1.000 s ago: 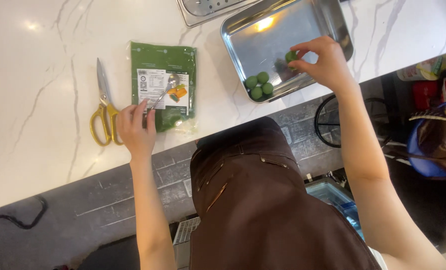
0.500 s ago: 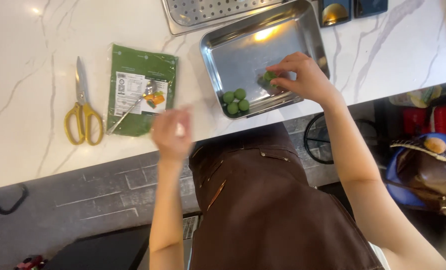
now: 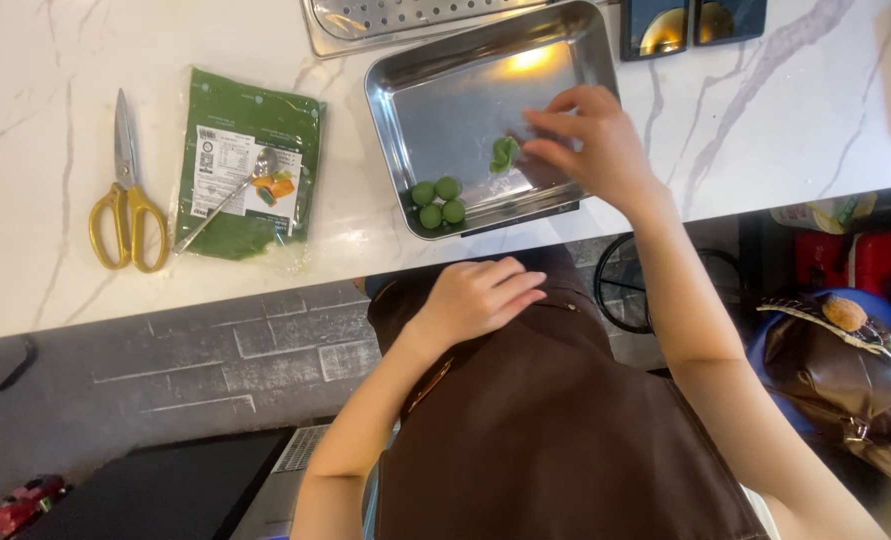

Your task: The recorder is portioning green pastry filling balls from a packet and weighing them on a digital scale at a prep counter.

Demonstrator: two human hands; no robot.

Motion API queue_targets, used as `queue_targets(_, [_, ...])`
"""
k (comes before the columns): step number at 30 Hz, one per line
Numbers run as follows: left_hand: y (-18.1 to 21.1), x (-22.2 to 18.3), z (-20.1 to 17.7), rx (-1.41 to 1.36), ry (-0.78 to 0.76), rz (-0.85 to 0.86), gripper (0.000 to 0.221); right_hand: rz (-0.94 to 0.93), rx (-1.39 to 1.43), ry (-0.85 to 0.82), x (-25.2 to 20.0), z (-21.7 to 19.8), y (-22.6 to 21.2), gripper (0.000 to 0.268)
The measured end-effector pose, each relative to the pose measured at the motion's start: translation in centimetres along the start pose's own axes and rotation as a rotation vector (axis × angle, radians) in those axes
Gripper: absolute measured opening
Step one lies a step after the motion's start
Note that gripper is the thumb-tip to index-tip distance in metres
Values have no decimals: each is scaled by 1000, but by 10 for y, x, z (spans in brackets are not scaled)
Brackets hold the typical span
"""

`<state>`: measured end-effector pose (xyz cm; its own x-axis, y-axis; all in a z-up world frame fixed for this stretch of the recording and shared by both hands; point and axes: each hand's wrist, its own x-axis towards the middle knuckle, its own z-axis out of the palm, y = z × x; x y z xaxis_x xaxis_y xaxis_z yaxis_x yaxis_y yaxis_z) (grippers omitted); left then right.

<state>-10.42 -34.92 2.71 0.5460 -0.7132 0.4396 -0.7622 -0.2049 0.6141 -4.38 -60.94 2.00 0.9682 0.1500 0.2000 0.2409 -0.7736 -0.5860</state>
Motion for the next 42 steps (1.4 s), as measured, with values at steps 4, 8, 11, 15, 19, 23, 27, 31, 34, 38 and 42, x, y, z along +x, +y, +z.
queue_targets(4, [0,-13,-23,19,60,-71,22,41,79,105,-25,-26,-3,39])
queue_targets(8, [-9,-34,-43,54,171,-254,23,84,59,249,-50,-42,-13,31])
queue_targets(11, [-39,-63,-61,123,265,-453,19,176,153,356,-74,-40,-17,26])
queue_targets(15, [-81,-83,-112,383,536,-829,19,354,621,520,-96,-21,-32,16])
queue_targets(19, [-147,-139,-149,644,520,-770,19,390,730,473,-133,22,-11,15])
queue_targets(23, [-183,-163,-166,775,388,-683,25,333,699,125,-128,34,-38,22])
queue_targets(27, [-200,-163,-167,751,295,-725,17,115,547,-26,-101,48,-65,23])
queue_targets(31, [-206,-164,-170,788,247,-715,16,44,426,-40,-85,57,-74,26])
queue_targets(34, [-200,-165,-174,824,205,-620,17,91,347,-2,-84,62,-74,26])
queue_targets(38, [-154,-165,-190,635,305,-732,11,156,435,-51,-82,69,-83,24])
queue_targets(42, [-96,-185,-215,720,302,-744,8,116,520,-236,-65,91,-129,18])
